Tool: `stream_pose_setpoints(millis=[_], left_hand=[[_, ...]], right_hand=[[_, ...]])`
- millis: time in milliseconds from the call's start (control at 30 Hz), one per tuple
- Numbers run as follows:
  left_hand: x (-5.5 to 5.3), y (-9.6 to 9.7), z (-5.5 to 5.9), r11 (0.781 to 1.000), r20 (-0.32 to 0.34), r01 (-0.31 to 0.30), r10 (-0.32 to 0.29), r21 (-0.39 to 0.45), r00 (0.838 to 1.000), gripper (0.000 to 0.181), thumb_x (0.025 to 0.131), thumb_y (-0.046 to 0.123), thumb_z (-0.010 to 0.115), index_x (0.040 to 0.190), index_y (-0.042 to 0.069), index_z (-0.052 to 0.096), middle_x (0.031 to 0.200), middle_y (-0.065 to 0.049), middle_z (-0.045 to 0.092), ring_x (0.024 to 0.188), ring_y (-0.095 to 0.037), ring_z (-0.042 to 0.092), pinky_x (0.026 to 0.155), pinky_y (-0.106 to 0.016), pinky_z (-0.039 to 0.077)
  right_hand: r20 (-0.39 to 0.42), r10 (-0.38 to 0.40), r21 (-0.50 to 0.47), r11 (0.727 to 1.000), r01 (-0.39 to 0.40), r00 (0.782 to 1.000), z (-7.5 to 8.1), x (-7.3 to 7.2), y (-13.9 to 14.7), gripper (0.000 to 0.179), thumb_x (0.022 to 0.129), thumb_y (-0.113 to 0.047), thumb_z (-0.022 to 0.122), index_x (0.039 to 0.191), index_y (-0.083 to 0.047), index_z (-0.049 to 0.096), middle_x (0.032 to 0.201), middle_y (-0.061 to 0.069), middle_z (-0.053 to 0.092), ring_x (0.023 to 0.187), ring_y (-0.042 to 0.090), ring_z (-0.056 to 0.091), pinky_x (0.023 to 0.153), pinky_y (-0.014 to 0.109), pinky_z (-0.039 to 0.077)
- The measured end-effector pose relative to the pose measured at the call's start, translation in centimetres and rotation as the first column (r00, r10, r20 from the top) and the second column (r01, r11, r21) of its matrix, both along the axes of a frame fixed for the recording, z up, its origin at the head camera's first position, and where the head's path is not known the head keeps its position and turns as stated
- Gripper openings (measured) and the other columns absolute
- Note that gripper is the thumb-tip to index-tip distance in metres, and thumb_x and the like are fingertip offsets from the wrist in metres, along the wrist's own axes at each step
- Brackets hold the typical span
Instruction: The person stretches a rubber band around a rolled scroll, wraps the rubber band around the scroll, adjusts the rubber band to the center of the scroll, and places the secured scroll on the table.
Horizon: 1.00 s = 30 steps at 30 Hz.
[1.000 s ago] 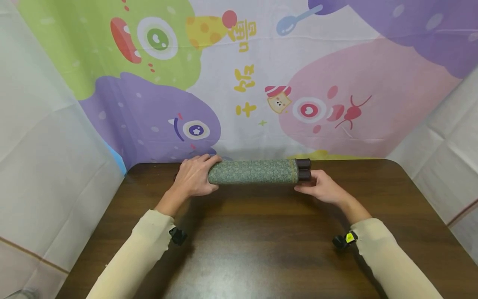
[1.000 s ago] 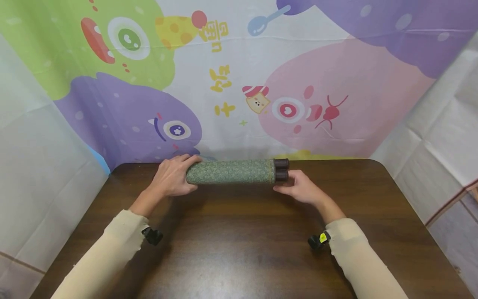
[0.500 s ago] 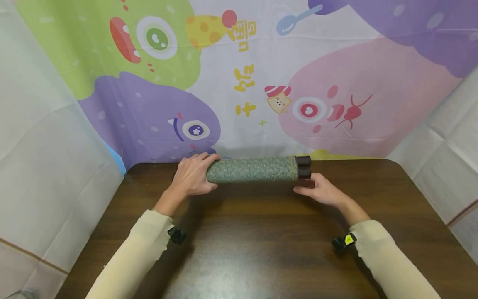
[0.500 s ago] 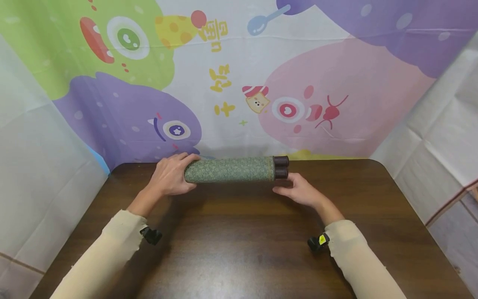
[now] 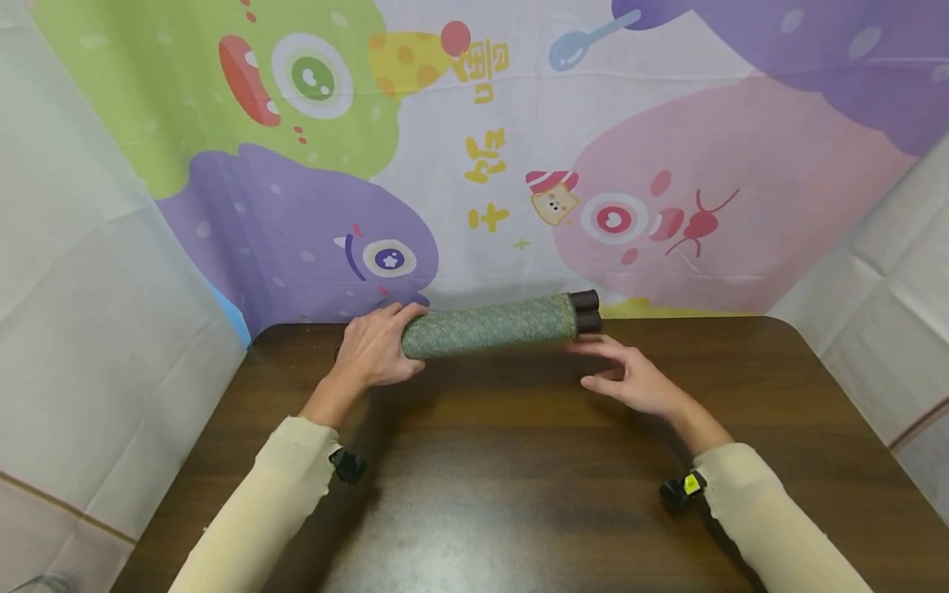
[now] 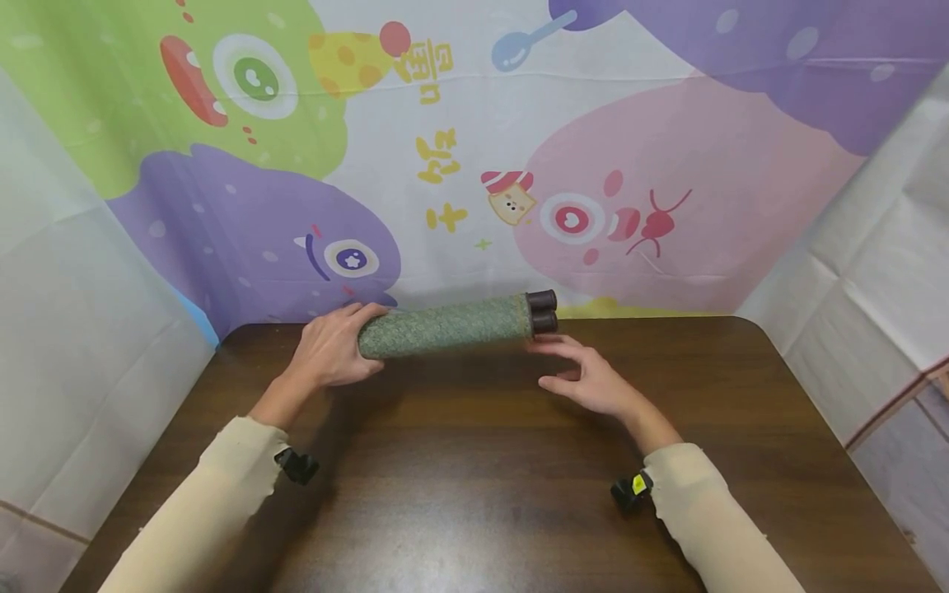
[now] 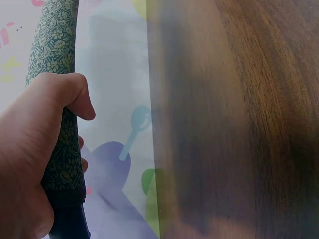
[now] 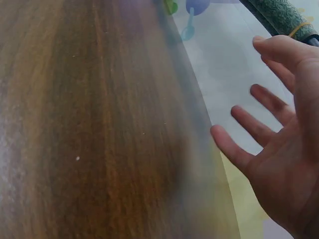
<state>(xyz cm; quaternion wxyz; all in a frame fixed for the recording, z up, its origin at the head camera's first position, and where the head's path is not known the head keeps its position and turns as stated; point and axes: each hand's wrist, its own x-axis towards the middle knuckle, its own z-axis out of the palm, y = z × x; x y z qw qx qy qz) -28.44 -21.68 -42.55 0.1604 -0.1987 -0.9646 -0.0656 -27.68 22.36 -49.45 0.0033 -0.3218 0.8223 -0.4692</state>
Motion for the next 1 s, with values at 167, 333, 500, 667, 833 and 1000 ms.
stream_pose_setpoints(millis=[167, 333, 500, 667, 833, 1000], left_hand=[[-0.1, 0.0, 0.0, 1.000, 0.012, -0.006, 0.006, 0.013, 1.000, 0.079, 0.075, 0.042, 0.094, 0.147, 0.024, 0.067, 0.127, -0.011, 0.079, 0.105, -0.041, 0.078, 0.081, -0.060, 0.064], [0.0, 0.1, 0.1, 1.000, 0.023, -0.017, 0.017, 0.024, 1.000, 0.080, 0.075, 0.042, 0.094, 0.148, 0.024, 0.066, 0.128, -0.011, 0.078, 0.104, -0.043, 0.079, 0.081, -0.060, 0.064], [0.0, 0.2, 0.1, 0.999, 0.035, -0.034, 0.032, 0.032, 0.999, 0.081, 0.075, 0.042, 0.093, 0.149, 0.025, 0.065, 0.129, -0.011, 0.078, 0.104, -0.045, 0.079, 0.080, -0.061, 0.064], [0.0, 0.3, 0.1, 0.998, 0.051, -0.050, 0.048, 0.036, 0.998, 0.081, 0.076, 0.042, 0.094, 0.150, 0.026, 0.064, 0.131, -0.012, 0.077, 0.103, -0.046, 0.079, 0.081, -0.062, 0.063], [0.0, 0.4, -0.1, 0.997, 0.073, -0.073, 0.070, 0.038, 0.995, 0.081, 0.077, 0.043, 0.093, 0.150, 0.027, 0.063, 0.131, -0.012, 0.077, 0.104, -0.046, 0.078, 0.083, -0.062, 0.063], [0.1, 0.4, -0.1, 0.995, 0.079, -0.089, 0.087, 0.033, 0.993, 0.080, 0.077, 0.043, 0.092, 0.150, 0.027, 0.063, 0.130, -0.011, 0.077, 0.103, -0.046, 0.078, 0.084, -0.061, 0.063]], right_hand=[[-0.064, -0.035, -0.051, 0.998, 0.031, 0.997, 0.0, 0.4, -0.1, 0.046, 0.101, 0.004, 0.076, 0.146, 0.006, 0.069, 0.163, 0.030, 0.054, 0.140, -0.018, 0.049, 0.105, 0.038, 0.066], [-0.135, -0.089, -0.074, 0.994, 0.079, 0.987, 0.1, 0.7, -0.4, 0.042, 0.097, 0.009, 0.077, 0.139, 0.006, 0.074, 0.162, 0.028, 0.055, 0.141, -0.011, 0.053, 0.100, 0.018, 0.060], [-0.195, -0.096, -0.102, 0.992, 0.077, 0.976, 0.3, 0.9, -0.8, 0.037, 0.094, 0.011, 0.078, 0.131, 0.004, 0.079, 0.155, 0.032, 0.064, 0.135, -0.016, 0.056, 0.096, 0.022, 0.063], [-0.226, -0.111, -0.107, 0.990, 0.089, 0.968, 0.5, 1.2, -1.1, 0.032, 0.093, 0.009, 0.081, 0.124, 0.003, 0.083, 0.151, 0.030, 0.070, 0.137, -0.004, 0.063, 0.093, 0.023, 0.062], [-0.252, -0.144, -0.088, 0.988, 0.126, 0.957, 0.7, 1.6, -1.4, 0.032, 0.092, 0.006, 0.083, 0.122, -0.004, 0.085, 0.154, 0.026, 0.070, 0.132, 0.005, 0.063, 0.092, 0.023, 0.059], [-0.277, -0.132, -0.091, 0.990, 0.110, 0.952, 1.0, 1.8, -1.6, 0.031, 0.092, 0.007, 0.084, 0.120, -0.005, 0.086, 0.151, 0.023, 0.073, 0.135, 0.011, 0.062, 0.094, 0.022, 0.053]])
